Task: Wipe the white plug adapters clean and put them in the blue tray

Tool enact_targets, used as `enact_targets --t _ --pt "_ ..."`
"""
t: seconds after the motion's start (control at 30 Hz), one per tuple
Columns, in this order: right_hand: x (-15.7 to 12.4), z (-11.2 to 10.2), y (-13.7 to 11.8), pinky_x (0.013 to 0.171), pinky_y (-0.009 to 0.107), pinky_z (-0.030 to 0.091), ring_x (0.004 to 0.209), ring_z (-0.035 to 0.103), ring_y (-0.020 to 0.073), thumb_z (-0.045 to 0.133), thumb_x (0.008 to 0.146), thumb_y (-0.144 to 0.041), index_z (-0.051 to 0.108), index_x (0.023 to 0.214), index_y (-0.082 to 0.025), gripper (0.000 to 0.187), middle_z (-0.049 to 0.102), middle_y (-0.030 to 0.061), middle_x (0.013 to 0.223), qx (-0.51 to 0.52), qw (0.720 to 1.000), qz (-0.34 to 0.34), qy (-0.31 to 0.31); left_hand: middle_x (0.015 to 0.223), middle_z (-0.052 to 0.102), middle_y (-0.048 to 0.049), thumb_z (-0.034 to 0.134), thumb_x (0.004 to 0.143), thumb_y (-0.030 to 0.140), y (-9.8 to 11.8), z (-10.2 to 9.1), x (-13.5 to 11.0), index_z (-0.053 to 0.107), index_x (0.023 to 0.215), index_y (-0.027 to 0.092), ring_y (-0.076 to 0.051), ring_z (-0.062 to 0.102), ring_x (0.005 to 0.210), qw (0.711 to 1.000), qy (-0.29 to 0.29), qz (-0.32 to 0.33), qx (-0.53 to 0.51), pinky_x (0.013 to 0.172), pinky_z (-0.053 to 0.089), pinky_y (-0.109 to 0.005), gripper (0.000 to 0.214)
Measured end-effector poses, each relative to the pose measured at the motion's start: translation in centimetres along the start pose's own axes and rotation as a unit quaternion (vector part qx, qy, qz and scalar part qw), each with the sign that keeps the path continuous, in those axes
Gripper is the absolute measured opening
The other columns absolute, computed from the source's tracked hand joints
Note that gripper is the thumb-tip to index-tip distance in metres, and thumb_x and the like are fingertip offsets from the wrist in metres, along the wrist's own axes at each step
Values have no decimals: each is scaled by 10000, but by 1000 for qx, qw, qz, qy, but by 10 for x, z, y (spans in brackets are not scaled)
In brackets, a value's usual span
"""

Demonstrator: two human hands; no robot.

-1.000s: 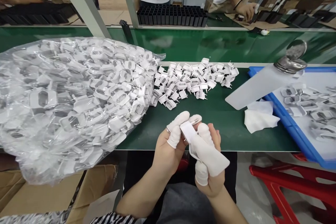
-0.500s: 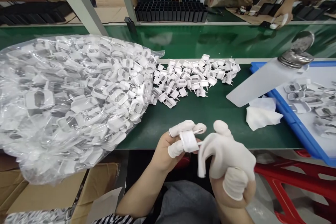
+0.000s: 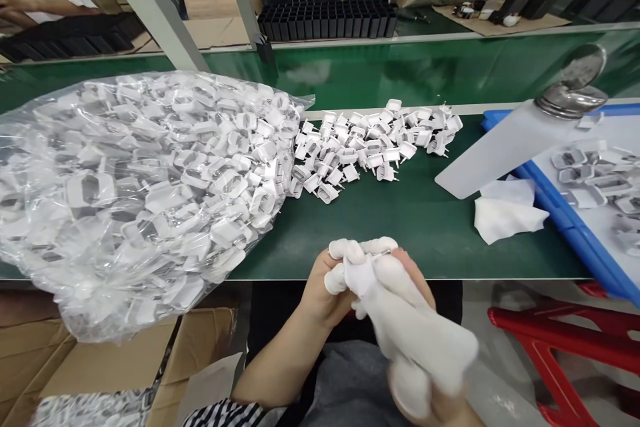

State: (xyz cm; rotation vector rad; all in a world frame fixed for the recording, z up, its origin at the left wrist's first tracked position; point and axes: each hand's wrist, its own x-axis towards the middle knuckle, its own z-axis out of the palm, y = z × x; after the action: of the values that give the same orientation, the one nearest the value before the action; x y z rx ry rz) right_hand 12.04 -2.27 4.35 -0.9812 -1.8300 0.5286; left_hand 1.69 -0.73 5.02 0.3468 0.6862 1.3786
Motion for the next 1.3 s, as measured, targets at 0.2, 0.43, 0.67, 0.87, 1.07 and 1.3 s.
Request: enact_targets --t 0.2,0.43,0.67,0.87,1.07,1.3 --pt "20 -6 7 971 603 281 1243 327 324 267 894 -325 222 1344 -310 452 306 63 1373 -33 995 -93 -13 548 563 24 737 559 367 -6 0 -1 576 590 167 -88 471 420 994 29 57 88 408 384 -217 259" --pt "17 -7 19 1049 517 159 1302 217 247 300 891 -284 209 1353 -287 472 151 11 1448 -62 993 -103 -4 467 493 43 650 669 417 -8 -2 0 551 584 159 -53 378 366 987 16 55 148 391 317 -190 290" --pt "16 -9 15 1042 522 150 1247 339 256 301 884 -219 257 1343 -233 462 413 76 1320 -75 994 -85 -7 493 519 34 628 704 382 -5 -4 -2 584 641 178 -79 427 403 975 9 89 202 470 376 -220 219" --pt "3 4 29 1080 478 87 1303 223 258 320 873 -300 198 1366 -231 512 171 25 1446 -84 989 -110 43 399 409 72 662 656 418 -7 6 3 511 557 153 -21 249 310 996 38 17 81 340 214 -168 321" --pt "10 4 32 954 642 235 1285 223 356 245 894 -364 201 1352 -324 462 130 23 1456 -44 996 -50 53 508 505 28 720 589 397 -8 6 2 546 578 133 -80 463 486 996 3 -38 75 488 386 -193 317" --pt "-6 19 38 1032 601 85 1331 66 301 351 856 -358 156 1374 -225 569 -16 28 1468 -79 992 -69 72 541 525 39 750 538 302 -8 15 1 569 594 139 -62 450 480 992 122 -35 21 468 367 -172 250"
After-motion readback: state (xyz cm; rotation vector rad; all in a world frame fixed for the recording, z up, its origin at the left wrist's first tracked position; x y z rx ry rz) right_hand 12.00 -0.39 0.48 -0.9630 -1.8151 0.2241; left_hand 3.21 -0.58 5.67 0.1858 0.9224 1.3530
